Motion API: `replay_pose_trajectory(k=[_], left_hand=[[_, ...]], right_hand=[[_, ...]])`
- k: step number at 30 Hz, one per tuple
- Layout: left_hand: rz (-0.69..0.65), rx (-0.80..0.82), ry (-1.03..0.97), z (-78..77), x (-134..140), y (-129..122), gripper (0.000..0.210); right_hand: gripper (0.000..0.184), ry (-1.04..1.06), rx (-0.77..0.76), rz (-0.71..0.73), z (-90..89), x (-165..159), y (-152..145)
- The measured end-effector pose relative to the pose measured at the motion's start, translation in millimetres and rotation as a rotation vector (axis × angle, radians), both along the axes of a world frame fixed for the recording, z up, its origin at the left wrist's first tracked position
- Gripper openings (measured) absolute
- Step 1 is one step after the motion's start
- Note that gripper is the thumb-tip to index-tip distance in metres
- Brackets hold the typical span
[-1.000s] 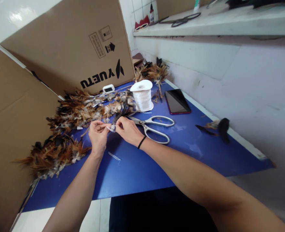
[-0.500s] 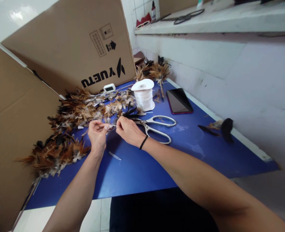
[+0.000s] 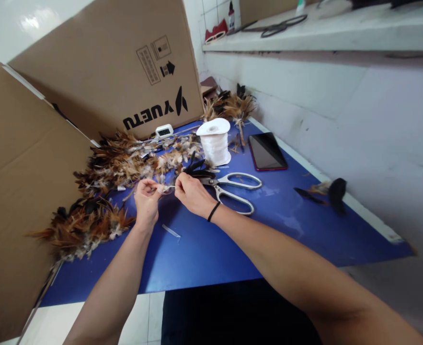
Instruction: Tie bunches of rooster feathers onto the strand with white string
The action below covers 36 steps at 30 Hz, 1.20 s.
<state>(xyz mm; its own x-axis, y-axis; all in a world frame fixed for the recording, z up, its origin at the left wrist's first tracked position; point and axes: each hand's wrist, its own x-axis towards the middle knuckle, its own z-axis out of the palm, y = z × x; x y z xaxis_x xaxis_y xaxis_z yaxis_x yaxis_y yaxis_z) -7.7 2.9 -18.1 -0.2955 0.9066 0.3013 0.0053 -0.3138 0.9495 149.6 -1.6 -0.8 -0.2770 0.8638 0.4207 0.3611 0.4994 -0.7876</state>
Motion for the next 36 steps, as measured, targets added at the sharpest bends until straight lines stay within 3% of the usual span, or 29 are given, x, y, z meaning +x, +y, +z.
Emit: replay_pose_trajectory(k=[5, 9, 12, 18, 21, 26, 28, 31, 36], left_hand=[[-0.309, -0.260, -0.252, 6.6, -3, 0, 0.033], [-0.364, -0.449, -0.306, 9.4, -5, -1, 0.025], [-0.398, -0.529, -0.246, 9.3, -4, -3, 0.036], [-0.515, -0.525, -0.182, 11.2, -5, -7, 0.027], [-0.554, -0.513, -0.215, 12.2, -6, -7, 0.023], [-0.421, -0.382, -0.317, 13.6, -7, -5, 0.023], [-0.332, -0.320, -0.354, 14.5, -8, -3, 0.024], [-0.238, -0.270, -0.398, 15.1, -13, 1, 0.027], [-0.200, -0.255, -0.432, 11.9, -17, 6, 0.029]], right_hand=[[0.007, 0.062, 0.000, -0.008, -6.0, -1, 4], [0.005, 0.036, 0.042, -0.025, -9.3, -1, 6], [0.005, -0.008, 0.084, 0.002, -11.1, -1, 5], [0.006, -0.059, 0.232, 0.065, -9.8, 0, 3], [0.006, -0.035, 0.240, 0.020, -7.3, 2, 4], [0.005, -0.001, 0.132, -0.099, 0.7, 8, 7], [0.007, -0.115, 0.089, -0.044, 8.0, 12, 6], [0.008, -0.446, 0.064, 0.060, 20.4, 24, -5], [0.013, -0.975, 0.126, -0.128, 26.3, 65, -32]])
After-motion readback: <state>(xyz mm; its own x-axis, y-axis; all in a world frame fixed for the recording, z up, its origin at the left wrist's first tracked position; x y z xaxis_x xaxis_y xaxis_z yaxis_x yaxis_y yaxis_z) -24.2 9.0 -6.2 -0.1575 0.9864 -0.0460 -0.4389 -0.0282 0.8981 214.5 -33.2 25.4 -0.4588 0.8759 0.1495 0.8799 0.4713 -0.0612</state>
